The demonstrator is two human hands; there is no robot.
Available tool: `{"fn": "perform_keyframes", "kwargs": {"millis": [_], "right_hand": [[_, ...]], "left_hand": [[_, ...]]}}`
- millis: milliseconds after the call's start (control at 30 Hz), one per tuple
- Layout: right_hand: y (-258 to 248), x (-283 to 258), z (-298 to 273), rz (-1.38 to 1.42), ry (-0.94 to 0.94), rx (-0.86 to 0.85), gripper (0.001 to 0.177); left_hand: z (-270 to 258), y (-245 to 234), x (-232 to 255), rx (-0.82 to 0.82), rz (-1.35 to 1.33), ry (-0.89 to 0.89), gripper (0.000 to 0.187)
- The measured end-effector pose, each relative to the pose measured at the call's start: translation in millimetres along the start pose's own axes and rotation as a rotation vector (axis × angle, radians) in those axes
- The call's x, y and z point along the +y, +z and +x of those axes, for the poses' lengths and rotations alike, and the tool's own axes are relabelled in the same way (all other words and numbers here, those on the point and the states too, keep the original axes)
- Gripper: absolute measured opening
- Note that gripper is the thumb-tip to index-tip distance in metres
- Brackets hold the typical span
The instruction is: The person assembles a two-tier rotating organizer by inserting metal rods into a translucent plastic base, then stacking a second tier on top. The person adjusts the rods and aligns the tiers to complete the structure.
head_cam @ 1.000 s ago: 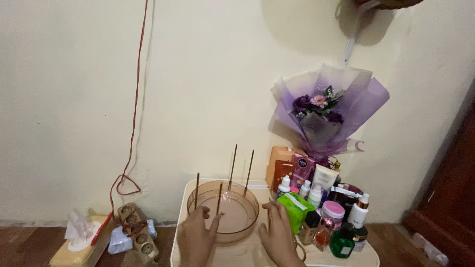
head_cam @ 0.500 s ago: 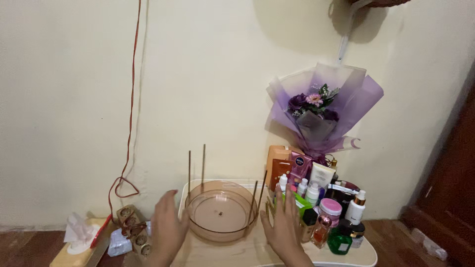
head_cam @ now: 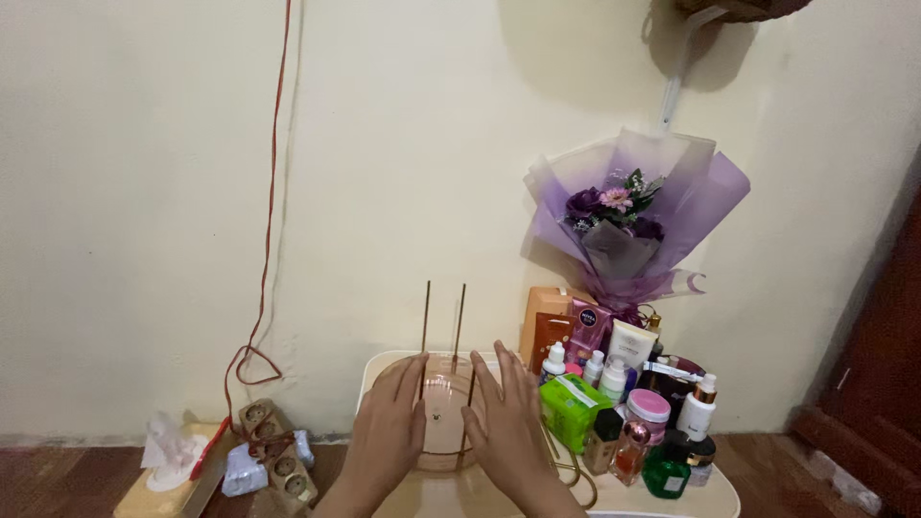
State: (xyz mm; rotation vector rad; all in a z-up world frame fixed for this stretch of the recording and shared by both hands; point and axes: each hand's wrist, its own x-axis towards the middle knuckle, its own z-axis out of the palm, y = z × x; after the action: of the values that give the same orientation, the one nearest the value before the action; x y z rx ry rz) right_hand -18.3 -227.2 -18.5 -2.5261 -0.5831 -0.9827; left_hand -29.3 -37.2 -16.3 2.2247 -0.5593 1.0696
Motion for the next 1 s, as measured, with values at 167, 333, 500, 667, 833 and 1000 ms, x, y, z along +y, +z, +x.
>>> {"fn": "perform_keyframes", "kwargs": {"millis": [167, 333, 500, 667, 833, 1000], "right_hand": [[2, -11, 5, 0.014, -0.047, -0.025, 0.077], [-1, 2, 2, 0.020, -0.011, 0.003, 0.079], [-5, 31, -7, -0.017, 0.093, 0.086, 0.074], [-9, 46, -19, -0.049, 0.170, 0.045, 0.078], [-8, 48, -20, -0.058, 0.219, -0.013, 0.087], [1, 45, -14, -0.026, 0.242, -0.115, 0.093]], "left_hand": [[-1, -1, -19, -0.069, 0.134, -0.060, 0.066], [15, -8, -47, -0.129, 0.539, -0.110, 0.067], [25, -21, -59, -0.097, 0.616, -0.234, 0.095], [8, -18, -55, -0.183, 0.602, -0.228, 0.088], [-5, -5, -56, -0.250, 0.568, -0.223, 0.082], [-13, 13, -65, -0.293, 0.529, -0.182, 0.085]]}}
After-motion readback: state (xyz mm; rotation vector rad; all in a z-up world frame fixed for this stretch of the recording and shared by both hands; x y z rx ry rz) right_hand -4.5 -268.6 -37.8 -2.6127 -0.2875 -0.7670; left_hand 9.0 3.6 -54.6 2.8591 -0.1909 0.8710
